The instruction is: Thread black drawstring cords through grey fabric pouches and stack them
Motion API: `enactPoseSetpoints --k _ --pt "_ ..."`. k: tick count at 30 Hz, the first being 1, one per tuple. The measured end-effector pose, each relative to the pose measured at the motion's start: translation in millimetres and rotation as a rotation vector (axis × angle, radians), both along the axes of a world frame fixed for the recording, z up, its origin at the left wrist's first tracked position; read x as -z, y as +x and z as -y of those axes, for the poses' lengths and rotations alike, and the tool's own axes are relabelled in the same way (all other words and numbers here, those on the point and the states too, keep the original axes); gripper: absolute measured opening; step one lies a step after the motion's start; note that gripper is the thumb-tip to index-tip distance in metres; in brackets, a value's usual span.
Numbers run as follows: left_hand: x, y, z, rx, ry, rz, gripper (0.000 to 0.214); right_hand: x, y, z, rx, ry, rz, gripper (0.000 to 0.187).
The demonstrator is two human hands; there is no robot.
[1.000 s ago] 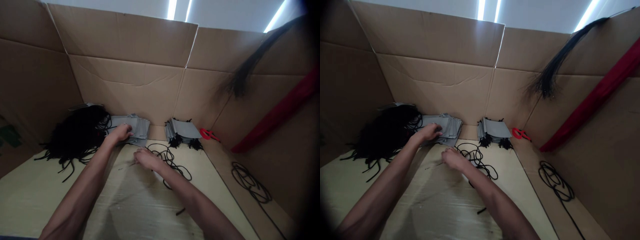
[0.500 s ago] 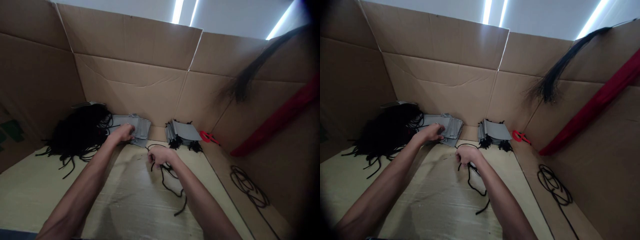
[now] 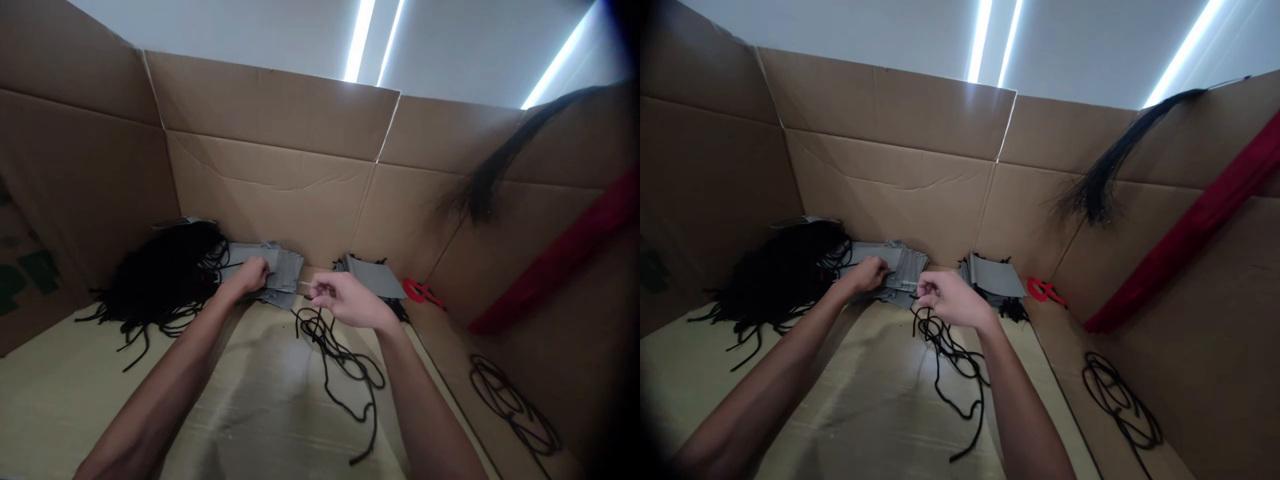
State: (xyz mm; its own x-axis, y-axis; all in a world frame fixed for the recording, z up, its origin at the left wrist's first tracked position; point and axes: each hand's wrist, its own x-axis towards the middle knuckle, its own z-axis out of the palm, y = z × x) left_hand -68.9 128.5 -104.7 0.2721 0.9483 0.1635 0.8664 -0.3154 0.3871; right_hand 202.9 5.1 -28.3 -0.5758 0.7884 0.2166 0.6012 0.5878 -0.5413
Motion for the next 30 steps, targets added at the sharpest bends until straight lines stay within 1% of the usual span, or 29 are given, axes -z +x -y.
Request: enactPoseSetpoints --k 2,4,7,9,10,11,13,15,16,17,18,20,22,24,26,28,30 --pt "-7.1 3 3 -0.04 0.051 0.095 0.039 -14.1 5 13 0.074 0.095 -0.136 0.009" --pt "-18.1 2 7 -0.073 0.113 0.203 0.039 -23.8 8 23 0.115 0.16 -0.267 0.008" --pt "-40.2 -2 17 -0.077 0.213 0.375 0.037 -32.5 12 36 0.118 0.181 -0.477 0.013" --pt "-56.6 -4 29 -0.039 0.274 0.49 0.031 -36.4 14 43 0.131 0.201 -0.551 0.014" --pt "-64.9 -4 36 -0.017 0.309 0.551 0.028 -38.1 14 45 0.137 0.228 -0.547 0.013" --pt "-73.1 -3 45 0.01 0.342 0.606 0.03 -39.7 15 48 0.137 0.268 -0.525 0.011" --pt "-88.6 0 64 0.063 0.401 0.7 0.032 -42.3 15 51 0.137 0.392 -0.44 0.007" --pt "-102.4 4 86 0.107 0.441 0.766 0.03 -43.4 14 51 0.176 0.526 -0.355 0.009" --pt "-108.5 6 96 0.126 0.458 0.793 0.03 -43.2 14 50 0.205 0.565 -0.333 0.01" --pt "-113.8 7 106 0.154 0.466 0.827 0.03 -42.5 13 49 0.223 0.572 -0.332 0.01" --pt "-118.4 9 115 0.195 0.464 0.909 0.028 -41.5 12 47 0.221 0.546 -0.349 0.009" --pt "-125.4 12 130 0.238 0.464 0.982 0.026 -38.7 11 43 0.178 0.426 -0.409 0.006" --pt "-129.3 15 139 0.281 0.444 0.998 0.027 -36.1 11 40 0.17 0.325 -0.477 0.006" --pt "-130.6 19 143 0.32 0.41 1.039 0.029 -34.2 10 38 0.229 0.298 -0.53 0.008" --pt "-130.2 23 144 0.337 0.397 1.124 0.035 -33.3 10 37 0.281 0.307 -0.554 0.011" --pt "-129.2 26 143 0.328 0.401 1.185 0.037 -32.9 10 36 0.298 0.294 -0.561 0.013" --pt "-128.4 27 142 0.312 0.403 1.191 0.036 -32.6 9 35 0.298 0.271 -0.571 0.014"
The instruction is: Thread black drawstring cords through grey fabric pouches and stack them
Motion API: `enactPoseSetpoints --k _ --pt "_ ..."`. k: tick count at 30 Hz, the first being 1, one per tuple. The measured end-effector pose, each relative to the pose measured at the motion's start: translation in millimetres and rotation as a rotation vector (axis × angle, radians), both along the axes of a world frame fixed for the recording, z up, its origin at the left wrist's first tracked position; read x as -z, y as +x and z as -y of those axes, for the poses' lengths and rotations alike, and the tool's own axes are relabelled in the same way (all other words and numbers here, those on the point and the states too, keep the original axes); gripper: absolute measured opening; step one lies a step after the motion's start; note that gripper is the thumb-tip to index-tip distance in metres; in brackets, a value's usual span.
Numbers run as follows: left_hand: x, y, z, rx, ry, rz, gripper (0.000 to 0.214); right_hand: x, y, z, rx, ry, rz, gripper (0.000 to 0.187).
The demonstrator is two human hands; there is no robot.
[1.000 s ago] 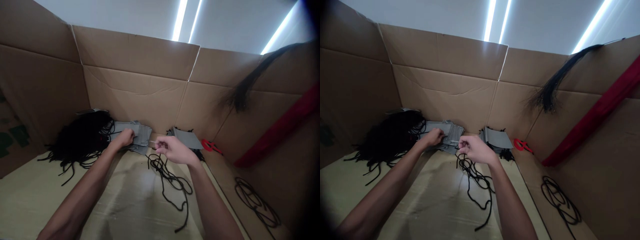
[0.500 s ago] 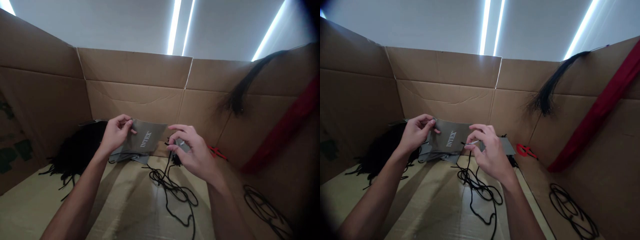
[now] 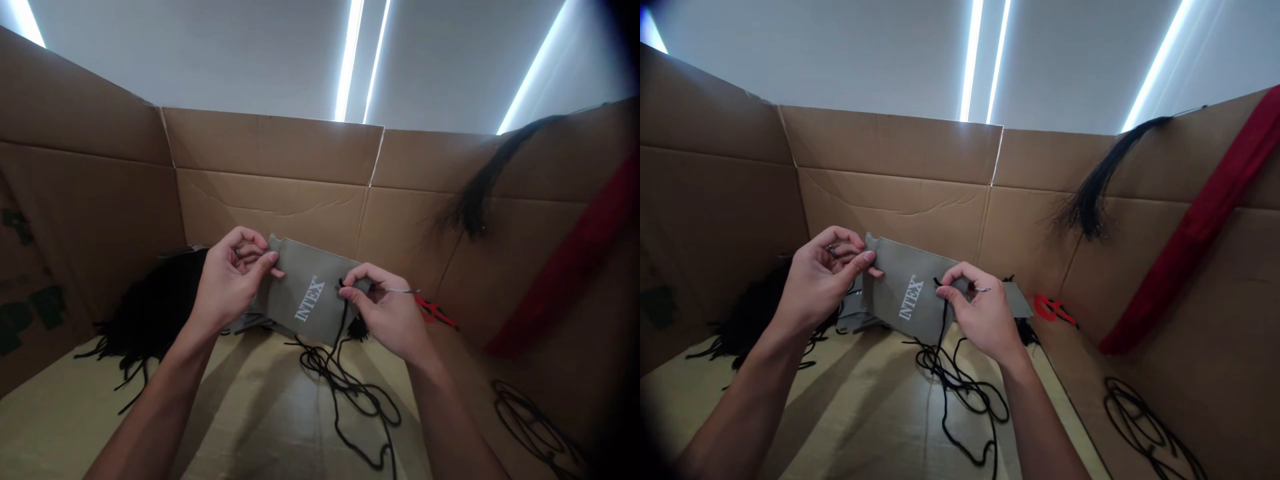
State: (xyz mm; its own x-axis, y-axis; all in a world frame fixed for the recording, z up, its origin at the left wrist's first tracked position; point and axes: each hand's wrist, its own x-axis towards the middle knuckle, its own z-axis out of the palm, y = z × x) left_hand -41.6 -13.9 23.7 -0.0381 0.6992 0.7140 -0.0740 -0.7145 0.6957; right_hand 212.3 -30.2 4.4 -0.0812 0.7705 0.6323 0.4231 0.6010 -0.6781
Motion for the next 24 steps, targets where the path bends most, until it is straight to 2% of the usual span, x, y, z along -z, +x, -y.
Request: enactPoseSetpoints --k 13,15,17,19,21,24 --pt "1.1 -1 0 -0.04 0.002 0.004 0.024 0.6 2 0 -0.023 0.024 0.052 0.01" --pt "2.0 0 2 -0.114 0.042 -0.057 0.018 1.1 0 1 -0.01 0.115 0.048 0.008" --pt "3.8 5 7 -0.215 0.108 -0.169 0.012 1.1 -4 5 0.065 0.246 0.031 0.006" --pt "6.9 13 14 -0.26 0.173 -0.296 0.011 0.6 -8 10 0.14 0.342 0.021 0.005" --pt "11.3 24 20 -0.217 0.22 -0.392 0.013 -0.5 -13 17 0.132 0.357 0.017 0.003" --pt "19.6 40 24 -0.132 0.254 -0.403 0.015 -2.1 -20 24 0.016 0.28 -0.02 0.005"
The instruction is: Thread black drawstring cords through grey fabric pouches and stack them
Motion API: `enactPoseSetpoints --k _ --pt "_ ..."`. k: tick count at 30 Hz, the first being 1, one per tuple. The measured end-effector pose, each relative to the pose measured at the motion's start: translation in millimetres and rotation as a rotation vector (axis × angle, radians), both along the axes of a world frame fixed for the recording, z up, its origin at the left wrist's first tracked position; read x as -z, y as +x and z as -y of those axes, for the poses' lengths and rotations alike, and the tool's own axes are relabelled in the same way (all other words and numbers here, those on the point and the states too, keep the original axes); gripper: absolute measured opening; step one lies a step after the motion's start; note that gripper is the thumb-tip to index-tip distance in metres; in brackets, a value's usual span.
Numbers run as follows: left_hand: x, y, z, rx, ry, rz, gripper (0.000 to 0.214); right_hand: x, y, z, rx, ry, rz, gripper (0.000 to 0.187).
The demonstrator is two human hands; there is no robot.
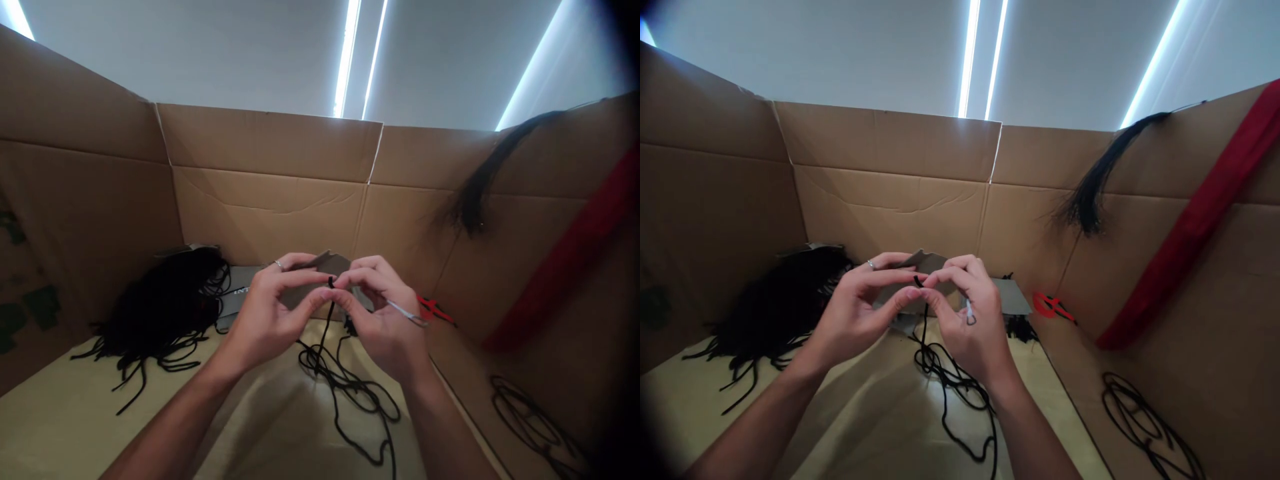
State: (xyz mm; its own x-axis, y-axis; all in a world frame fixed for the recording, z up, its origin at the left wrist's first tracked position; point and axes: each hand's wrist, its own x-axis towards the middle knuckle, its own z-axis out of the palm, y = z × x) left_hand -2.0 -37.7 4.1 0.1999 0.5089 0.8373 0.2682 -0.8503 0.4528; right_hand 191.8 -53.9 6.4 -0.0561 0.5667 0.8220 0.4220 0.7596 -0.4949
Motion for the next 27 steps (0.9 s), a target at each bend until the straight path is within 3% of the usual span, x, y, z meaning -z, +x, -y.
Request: enactPoseSetpoints --k 5,8,11,13,19,27 --pt "8.8 12 -1 0.099 -0.014 0.166 0.008 1.9 -5 -1 -0.125 -0.112 -0.049 0.012" --pt "7.3 10 0 0.039 0.018 0.173 0.007 1.8 -1 1 -0.13 -0.172 0.023 0.006" --pt "2.3 5 2 -0.043 0.072 0.079 0.01 -3.6 5 7 -0.146 -0.154 0.155 0.019" --pt "-1.0 2 4 -0.072 0.114 0.004 0.012 -7.7 8 10 -0.09 -0.064 0.245 0.021" --pt "-5.8 -2 9 -0.109 0.218 -0.065 0.014 -4.7 11 8 0.262 0.17 0.485 0.036" --pt "-7.4 -3 12 -0.111 0.224 -0.058 0.013 -5.2 11 8 0.3 0.142 0.548 0.035"
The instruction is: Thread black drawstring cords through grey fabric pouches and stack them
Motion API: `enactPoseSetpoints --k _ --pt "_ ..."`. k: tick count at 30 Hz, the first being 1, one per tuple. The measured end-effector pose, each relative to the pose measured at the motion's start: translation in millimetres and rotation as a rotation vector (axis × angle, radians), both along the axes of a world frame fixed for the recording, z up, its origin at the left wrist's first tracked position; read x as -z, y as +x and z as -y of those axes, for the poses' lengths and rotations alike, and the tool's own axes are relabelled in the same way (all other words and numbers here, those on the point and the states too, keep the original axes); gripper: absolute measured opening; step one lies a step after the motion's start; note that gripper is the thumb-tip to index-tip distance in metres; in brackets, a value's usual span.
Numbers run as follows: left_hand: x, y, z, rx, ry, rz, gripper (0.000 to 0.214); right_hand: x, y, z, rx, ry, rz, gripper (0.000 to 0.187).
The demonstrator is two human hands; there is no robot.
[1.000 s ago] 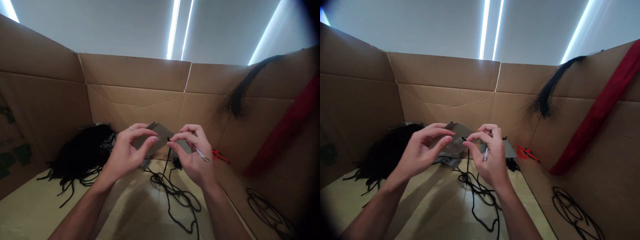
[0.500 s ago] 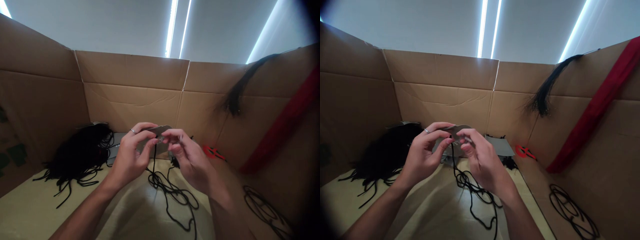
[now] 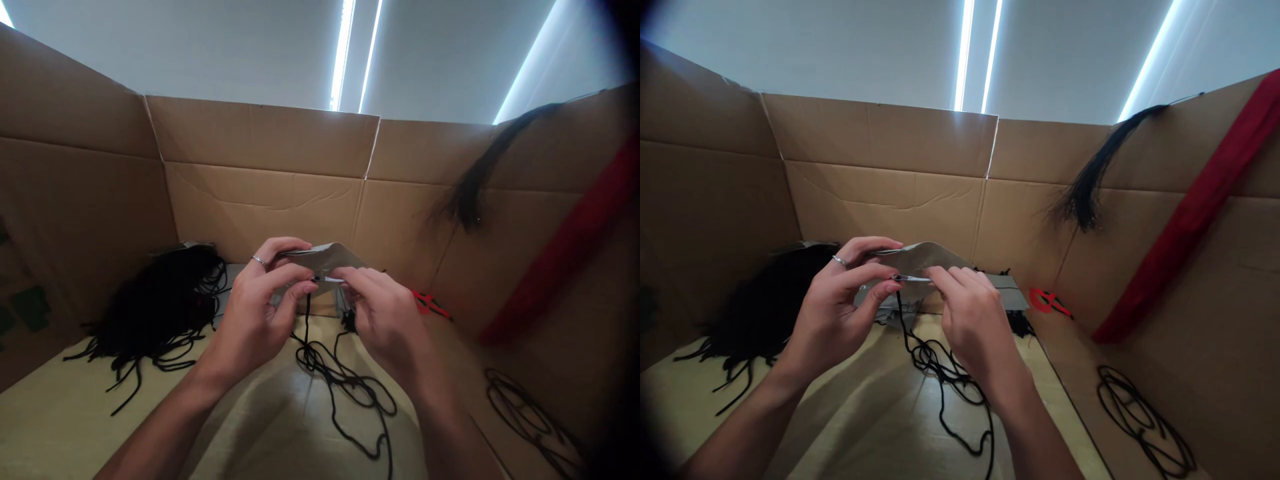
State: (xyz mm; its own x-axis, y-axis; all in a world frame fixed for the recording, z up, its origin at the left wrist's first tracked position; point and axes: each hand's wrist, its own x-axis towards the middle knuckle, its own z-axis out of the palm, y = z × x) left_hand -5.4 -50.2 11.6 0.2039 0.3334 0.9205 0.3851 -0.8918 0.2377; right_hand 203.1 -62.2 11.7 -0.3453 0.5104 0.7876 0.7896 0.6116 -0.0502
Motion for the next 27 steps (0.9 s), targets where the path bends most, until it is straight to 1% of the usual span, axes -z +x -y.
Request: enactPoseSetpoints --k 5,8,12,14,16,17,20,22,25,27 --pt "-2.9 -1 2 0.013 0.001 0.021 0.011 -0.1 -1 -1 -0.053 -0.089 0.005 0.033" --pt "-3.9 -3 2 0.013 -0.008 0.025 0.012 3.1 -1 -4 -0.081 -0.098 0.011 0.033" --pt "-2.7 -3 0 0.037 -0.042 0.002 0.012 7.3 0 -7 -0.128 -0.151 0.054 0.03" --pt "-1.9 -3 -1 0.05 -0.045 -0.017 0.012 7.2 0 -7 -0.173 -0.175 0.064 0.028" --pt "-1.5 -3 -1 0.047 -0.041 -0.024 0.014 5.5 0 -6 -0.23 -0.144 0.032 0.026" --pt "-1.6 -3 -1 0.04 -0.043 -0.026 0.014 4.5 -1 -5 -0.26 -0.103 -0.001 0.027" --pt "-2.4 -3 0 0.036 -0.066 -0.051 0.015 3.3 -5 0 -0.346 0.055 -0.103 0.039" --pt "-2.9 -4 0 0.062 -0.086 -0.084 0.017 4.5 -9 3 -0.399 0.107 -0.11 0.046" --pt "-3.1 -4 1 0.09 -0.117 -0.111 0.02 7.3 -11 3 -0.44 0.122 -0.1 0.042" --pt "-2.8 -3 1 0.11 -0.128 -0.105 0.019 8.6 -11 1 -0.432 0.137 -0.117 0.036"
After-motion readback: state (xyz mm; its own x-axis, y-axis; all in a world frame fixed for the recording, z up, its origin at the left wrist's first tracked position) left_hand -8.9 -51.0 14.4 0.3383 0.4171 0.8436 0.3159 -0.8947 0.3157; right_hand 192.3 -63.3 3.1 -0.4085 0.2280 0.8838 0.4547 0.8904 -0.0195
